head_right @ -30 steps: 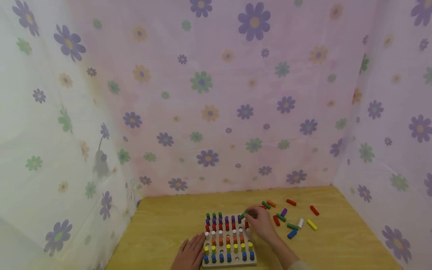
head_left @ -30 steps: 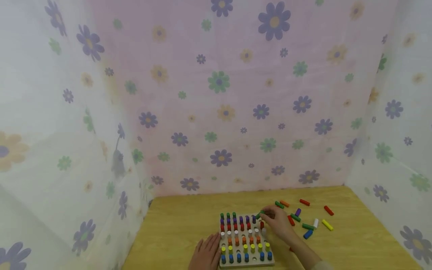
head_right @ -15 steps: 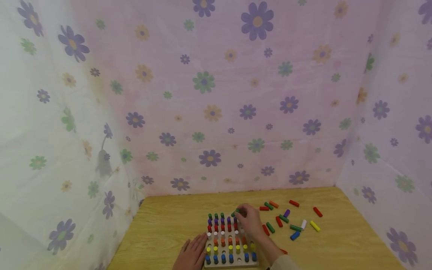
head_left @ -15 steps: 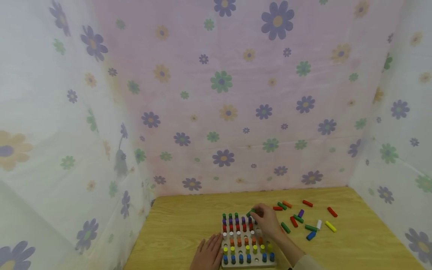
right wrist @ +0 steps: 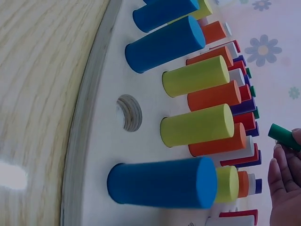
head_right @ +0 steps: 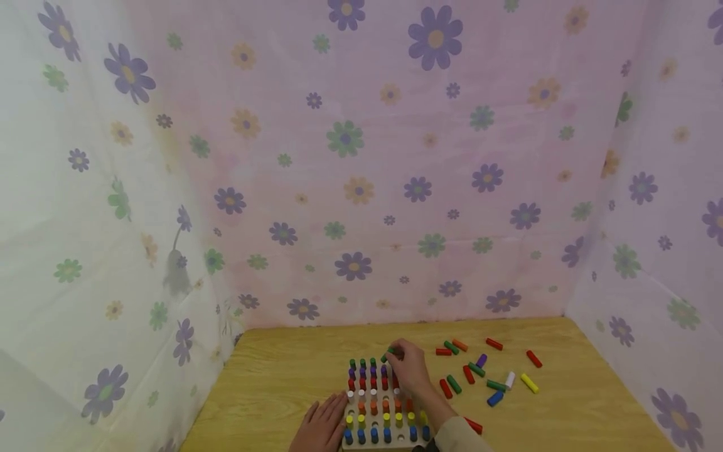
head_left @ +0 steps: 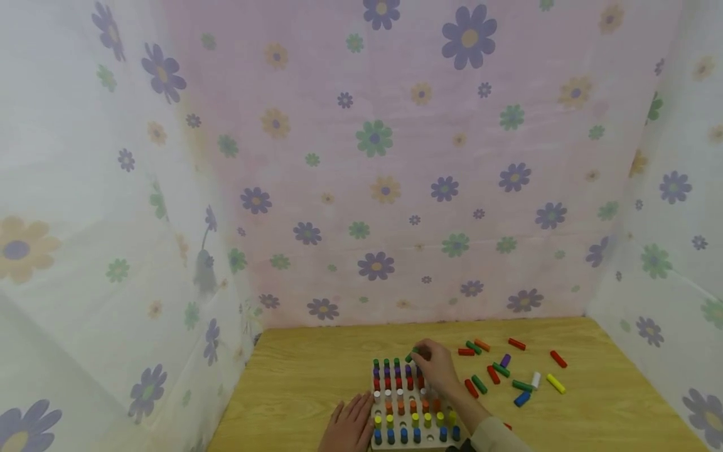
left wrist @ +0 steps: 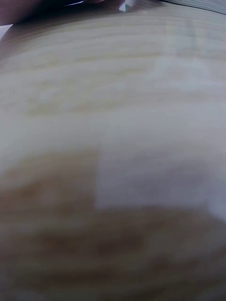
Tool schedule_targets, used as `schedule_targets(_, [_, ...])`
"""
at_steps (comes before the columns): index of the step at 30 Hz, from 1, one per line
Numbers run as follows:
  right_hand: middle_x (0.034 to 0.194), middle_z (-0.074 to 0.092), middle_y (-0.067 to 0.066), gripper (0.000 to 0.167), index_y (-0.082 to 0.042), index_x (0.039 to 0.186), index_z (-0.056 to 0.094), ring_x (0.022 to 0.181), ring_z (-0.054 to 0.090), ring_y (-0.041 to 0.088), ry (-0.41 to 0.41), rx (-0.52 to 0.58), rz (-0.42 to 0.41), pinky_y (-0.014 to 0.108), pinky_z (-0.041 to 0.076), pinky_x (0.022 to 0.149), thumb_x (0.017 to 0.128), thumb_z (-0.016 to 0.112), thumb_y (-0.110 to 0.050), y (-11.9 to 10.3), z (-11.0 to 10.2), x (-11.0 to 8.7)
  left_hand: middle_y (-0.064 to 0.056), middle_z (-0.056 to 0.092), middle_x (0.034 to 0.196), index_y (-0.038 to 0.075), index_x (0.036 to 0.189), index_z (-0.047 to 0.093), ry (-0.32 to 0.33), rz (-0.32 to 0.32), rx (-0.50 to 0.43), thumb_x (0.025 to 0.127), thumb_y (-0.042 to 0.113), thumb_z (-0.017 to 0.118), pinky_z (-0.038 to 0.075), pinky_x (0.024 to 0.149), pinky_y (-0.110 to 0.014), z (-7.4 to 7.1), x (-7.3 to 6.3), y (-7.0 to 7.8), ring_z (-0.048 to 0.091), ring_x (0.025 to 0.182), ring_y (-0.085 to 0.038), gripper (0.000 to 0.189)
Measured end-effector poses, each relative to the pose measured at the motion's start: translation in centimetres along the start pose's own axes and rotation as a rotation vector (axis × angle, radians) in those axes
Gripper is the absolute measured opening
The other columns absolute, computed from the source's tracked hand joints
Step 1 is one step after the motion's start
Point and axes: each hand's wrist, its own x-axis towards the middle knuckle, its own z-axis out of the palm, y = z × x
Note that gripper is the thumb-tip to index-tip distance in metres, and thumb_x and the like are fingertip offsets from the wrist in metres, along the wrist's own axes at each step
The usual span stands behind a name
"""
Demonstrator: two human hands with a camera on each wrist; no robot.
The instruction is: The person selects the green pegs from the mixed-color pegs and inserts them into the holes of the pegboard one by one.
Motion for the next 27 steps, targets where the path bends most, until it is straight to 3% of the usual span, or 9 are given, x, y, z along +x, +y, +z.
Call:
schedule_targets(15, [0.089, 0.068, 0.003, 0.01, 0.0, 0.104, 0.07, 0.078, 0.06, 0.015, -0.023, -0.041, -0.023, 0.025, 0.052, 0.064, 0.095, 0.072, -0.005, 0.4, 0.9, 0.6, 0.006, 0.048, 0.157, 0.022, 0.155, 0.048, -0.023, -0.016, -0.004, 0.107, 0.065, 0.012, 0.034, 0.117, -0.056, 0.3, 0.2, -0.2, 0.044, 0.145, -0.021, 0.074])
schedule_targets(27, [0.085, 0.065, 0.003, 0.009, 0.003, 0.101, 0.071, 0.074, 0.057, 0.014, -0.065, -0.068, 0.04, 0.025, 0.051, 0.061, 0.093, 0.072, 0.0, 0.4, 1.1, 0.8, 0.006, 0.048, 0.157, 0.022, 0.156, 0.048, -0.026, 0.0, -0.003, 0.109, 0.06, 0.017, 0.034, 0.117, -0.055, 0.1, 0.1, -0.1, 0.043, 0.145, -0.02, 0.068])
